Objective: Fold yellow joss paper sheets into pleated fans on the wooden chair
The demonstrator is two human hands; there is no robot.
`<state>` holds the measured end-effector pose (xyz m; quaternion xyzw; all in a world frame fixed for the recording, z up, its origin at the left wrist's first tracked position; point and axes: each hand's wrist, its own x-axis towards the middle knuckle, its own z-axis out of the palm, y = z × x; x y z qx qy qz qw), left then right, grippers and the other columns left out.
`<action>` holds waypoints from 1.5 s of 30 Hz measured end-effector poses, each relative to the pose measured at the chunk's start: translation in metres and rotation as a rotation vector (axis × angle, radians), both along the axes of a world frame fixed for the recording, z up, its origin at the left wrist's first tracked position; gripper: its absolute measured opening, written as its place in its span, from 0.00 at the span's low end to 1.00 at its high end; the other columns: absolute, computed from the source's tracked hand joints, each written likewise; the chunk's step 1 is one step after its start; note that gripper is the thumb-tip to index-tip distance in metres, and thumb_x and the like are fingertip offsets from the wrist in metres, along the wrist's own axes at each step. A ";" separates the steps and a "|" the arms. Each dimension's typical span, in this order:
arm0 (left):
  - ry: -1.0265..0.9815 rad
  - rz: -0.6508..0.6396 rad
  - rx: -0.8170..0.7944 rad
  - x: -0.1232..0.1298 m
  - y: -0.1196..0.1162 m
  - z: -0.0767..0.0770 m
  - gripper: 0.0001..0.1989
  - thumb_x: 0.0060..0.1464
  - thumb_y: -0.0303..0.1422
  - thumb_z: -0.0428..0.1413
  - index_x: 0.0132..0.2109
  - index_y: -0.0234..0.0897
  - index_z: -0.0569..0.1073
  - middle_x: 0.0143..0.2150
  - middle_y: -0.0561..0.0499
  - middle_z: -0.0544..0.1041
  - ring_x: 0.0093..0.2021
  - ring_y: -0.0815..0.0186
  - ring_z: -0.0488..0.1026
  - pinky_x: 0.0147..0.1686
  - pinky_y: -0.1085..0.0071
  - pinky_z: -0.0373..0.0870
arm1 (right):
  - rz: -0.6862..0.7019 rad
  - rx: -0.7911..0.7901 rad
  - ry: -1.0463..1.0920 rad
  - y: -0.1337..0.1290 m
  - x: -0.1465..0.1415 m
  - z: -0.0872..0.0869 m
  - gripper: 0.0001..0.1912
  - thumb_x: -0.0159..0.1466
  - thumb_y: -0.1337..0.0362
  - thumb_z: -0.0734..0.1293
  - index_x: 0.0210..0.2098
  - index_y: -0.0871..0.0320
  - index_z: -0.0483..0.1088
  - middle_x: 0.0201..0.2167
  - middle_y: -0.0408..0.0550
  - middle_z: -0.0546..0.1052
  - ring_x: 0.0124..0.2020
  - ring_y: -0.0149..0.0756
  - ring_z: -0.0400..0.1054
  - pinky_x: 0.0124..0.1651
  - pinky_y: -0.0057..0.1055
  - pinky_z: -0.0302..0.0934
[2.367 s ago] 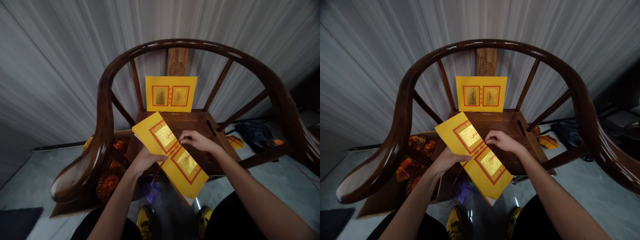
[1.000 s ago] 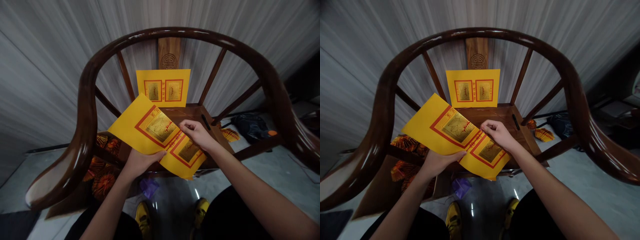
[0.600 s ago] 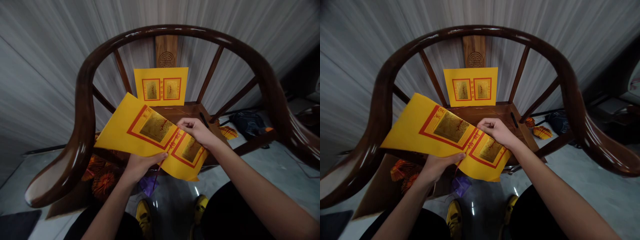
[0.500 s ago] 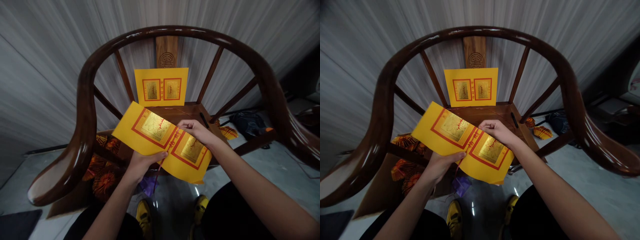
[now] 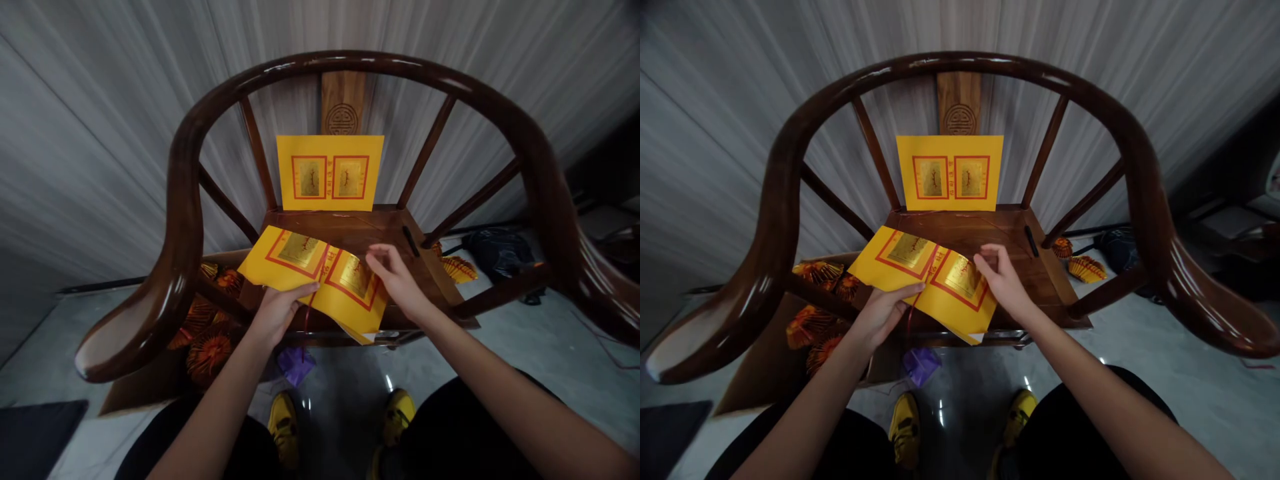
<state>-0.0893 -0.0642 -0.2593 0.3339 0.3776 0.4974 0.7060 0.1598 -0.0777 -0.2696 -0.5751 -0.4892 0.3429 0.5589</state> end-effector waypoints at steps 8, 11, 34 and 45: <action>-0.102 0.129 0.030 -0.007 0.015 0.005 0.33 0.43 0.20 0.72 0.58 0.35 0.78 0.50 0.44 0.85 0.51 0.57 0.83 0.49 0.68 0.83 | 0.126 -0.322 0.532 -0.019 -0.016 -0.014 0.28 0.50 0.61 0.83 0.47 0.52 0.73 0.47 0.45 0.82 0.53 0.43 0.74 0.61 0.40 0.64; -0.128 0.157 0.031 -0.004 0.018 0.004 0.32 0.44 0.19 0.71 0.57 0.35 0.78 0.51 0.45 0.85 0.52 0.57 0.83 0.51 0.67 0.83 | 0.312 -0.323 0.681 -0.022 -0.021 -0.007 0.28 0.50 0.65 0.82 0.50 0.53 0.74 0.51 0.48 0.82 0.54 0.45 0.76 0.61 0.43 0.66; -0.197 0.115 0.067 0.014 0.015 0.028 0.30 0.44 0.22 0.71 0.56 0.36 0.78 0.53 0.45 0.84 0.60 0.52 0.79 0.61 0.58 0.78 | 0.552 -0.338 0.814 -0.018 -0.024 -0.006 0.20 0.54 0.66 0.76 0.47 0.55 0.78 0.51 0.52 0.83 0.57 0.48 0.76 0.63 0.46 0.69; 0.065 0.282 0.306 0.012 0.013 0.026 0.37 0.38 0.24 0.76 0.57 0.43 0.79 0.53 0.51 0.84 0.63 0.56 0.76 0.67 0.61 0.71 | 0.442 -0.184 0.585 0.018 0.010 -0.039 0.22 0.47 0.67 0.83 0.41 0.55 0.81 0.39 0.45 0.86 0.41 0.36 0.80 0.59 0.38 0.70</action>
